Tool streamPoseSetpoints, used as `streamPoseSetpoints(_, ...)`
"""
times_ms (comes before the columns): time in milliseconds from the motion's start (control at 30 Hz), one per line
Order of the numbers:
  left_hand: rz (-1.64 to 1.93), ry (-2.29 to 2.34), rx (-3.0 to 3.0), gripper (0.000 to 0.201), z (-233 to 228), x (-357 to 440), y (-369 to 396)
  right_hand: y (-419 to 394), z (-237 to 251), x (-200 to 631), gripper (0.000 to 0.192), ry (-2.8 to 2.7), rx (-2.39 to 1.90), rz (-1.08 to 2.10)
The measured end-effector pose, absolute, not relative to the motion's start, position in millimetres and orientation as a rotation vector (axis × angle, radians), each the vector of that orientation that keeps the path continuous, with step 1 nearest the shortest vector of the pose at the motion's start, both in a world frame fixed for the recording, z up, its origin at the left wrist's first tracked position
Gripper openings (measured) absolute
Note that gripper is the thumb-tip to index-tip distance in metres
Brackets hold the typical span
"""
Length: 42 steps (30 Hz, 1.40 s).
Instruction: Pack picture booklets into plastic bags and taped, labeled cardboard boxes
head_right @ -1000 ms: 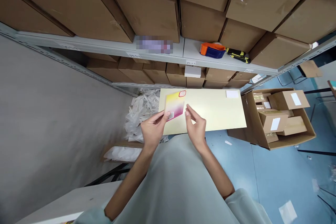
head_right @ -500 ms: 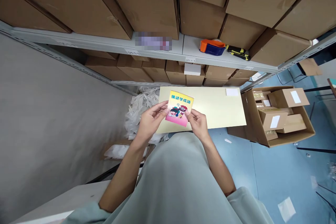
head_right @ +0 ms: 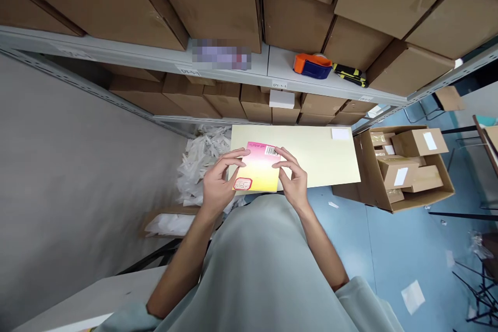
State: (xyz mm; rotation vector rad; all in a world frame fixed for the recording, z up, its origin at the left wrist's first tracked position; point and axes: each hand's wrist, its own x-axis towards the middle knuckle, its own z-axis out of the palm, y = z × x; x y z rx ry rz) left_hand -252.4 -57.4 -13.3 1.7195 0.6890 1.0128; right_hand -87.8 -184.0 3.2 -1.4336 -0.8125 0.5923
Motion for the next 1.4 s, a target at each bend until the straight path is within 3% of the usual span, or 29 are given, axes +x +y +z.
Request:
streamPoseSetpoints(67,0.996,0.742,1.624,0.007,-20.4,-253.4,-59.5,-182.6,-3.2,-87.6,0.024,-0.79,-1.446,0.592)
streamPoseSetpoints(367,0.737,1.145,1.146,0.043,-91.8,-263.1,-63.1,-155.1,-70.4,-86.1,0.049,-0.478,-1.697,1.001)
streamPoseSetpoints(567,0.63,1.331,1.136,0.045,-181.8,-273.4,-34.5,-89.9,-156.4,-84.0,0.058,-0.516,-1.786,1.142)
streamPoseSetpoints(733,0.678,1.456,1.24,0.048,-263.1,-236.0,19.8,-15.1,-243.1,-54.1,0.061,-0.535,-1.883,1.105)
streamPoseSetpoints(900,0.731,1.475,1.223,0.05,-311.5,-200.1,54.2,30.5,-301.9,-27.5,0.057,-0.577,-1.977,1.033)
streamPoseSetpoints(1033,0.805,1.446,1.159,0.038,-311.6,-214.0,39.5,22.3,-299.2,-28.7,0.054,-0.677,-2.074,0.925)
streamPoseSetpoints(1167,0.949,1.593,1.058,0.03,-320.1,-277.4,-0.7,-4.2,-268.3,-69.5,0.042,-0.932,-2.112,0.838)
streamPoseSetpoints(1267,0.919,1.82,0.862,0.027,-363.2,-341.9,-38.8,-27.0,-247.7,-134.2,0.028,-1.186,-2.045,1.002)
streamPoseSetpoints(1400,0.685,2.063,0.538,0.027,-460.8,-413.6,-91.8,-63.5,-254.8,-244.0,0.022,-1.484,-1.697,1.479)
